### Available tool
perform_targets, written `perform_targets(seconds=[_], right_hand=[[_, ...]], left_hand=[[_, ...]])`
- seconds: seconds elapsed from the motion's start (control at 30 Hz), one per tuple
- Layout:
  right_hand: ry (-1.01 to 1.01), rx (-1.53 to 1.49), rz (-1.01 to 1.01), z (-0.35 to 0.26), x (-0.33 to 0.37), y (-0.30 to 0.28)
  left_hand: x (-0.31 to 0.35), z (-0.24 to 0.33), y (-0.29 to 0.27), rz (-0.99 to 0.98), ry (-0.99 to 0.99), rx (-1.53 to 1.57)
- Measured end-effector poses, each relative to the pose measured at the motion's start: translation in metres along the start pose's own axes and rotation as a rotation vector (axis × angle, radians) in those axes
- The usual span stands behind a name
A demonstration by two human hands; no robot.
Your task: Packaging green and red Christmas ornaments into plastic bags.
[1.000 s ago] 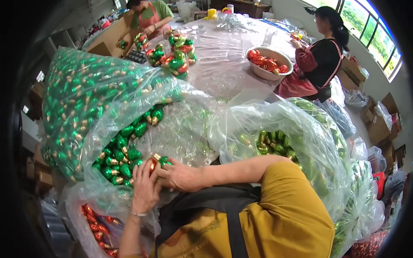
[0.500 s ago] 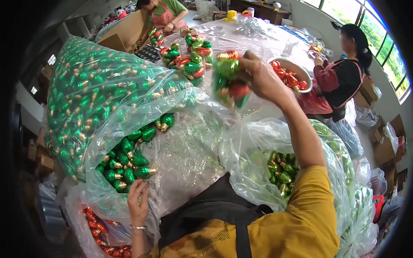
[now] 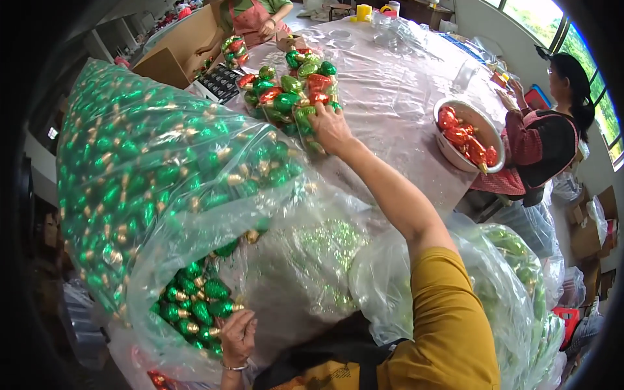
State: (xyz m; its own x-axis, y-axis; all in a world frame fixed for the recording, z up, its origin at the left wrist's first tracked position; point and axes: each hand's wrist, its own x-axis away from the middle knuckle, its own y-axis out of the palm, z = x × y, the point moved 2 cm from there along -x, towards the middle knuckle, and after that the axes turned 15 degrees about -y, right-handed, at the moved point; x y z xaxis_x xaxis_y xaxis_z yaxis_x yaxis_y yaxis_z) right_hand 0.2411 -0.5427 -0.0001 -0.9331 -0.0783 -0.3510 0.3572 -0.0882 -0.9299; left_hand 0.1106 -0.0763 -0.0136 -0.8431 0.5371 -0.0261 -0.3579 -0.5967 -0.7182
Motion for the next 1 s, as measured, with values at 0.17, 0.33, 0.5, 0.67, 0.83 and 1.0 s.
perform_targets(seconds=[0.17, 0.33, 0.5, 0.67, 0.83, 1.0], right_hand=[[0.114, -0.010, 0.049, 0.072, -0.066, 0.038], [0.141, 0.019, 0.059, 0.145, -0.125, 0.087], [0.120, 0.004, 0.053, 0.183, -0.160, 0.100], [0.273, 0.874, 0.299, 0.233, -0.082, 0.057], [0.885, 0.290, -0.121, 0.277, 0.069, 0.018], [0.306, 0.128, 0.192, 0.263, 0.095, -0.035]], left_hand=[[-0.035, 0.009, 0.011, -0.015, 0.011, -0.017], [-0.064, -0.002, 0.030, -0.029, 0.021, -0.045], [-0.079, -0.002, 0.045, -0.066, 0.035, -0.083], [-0.082, 0.014, 0.029, -0.042, 0.131, -0.184], [-0.064, -0.002, 0.034, 0.023, 0.120, -0.145], [-0.021, 0.010, 0.019, 0.029, 0.197, -0.224]])
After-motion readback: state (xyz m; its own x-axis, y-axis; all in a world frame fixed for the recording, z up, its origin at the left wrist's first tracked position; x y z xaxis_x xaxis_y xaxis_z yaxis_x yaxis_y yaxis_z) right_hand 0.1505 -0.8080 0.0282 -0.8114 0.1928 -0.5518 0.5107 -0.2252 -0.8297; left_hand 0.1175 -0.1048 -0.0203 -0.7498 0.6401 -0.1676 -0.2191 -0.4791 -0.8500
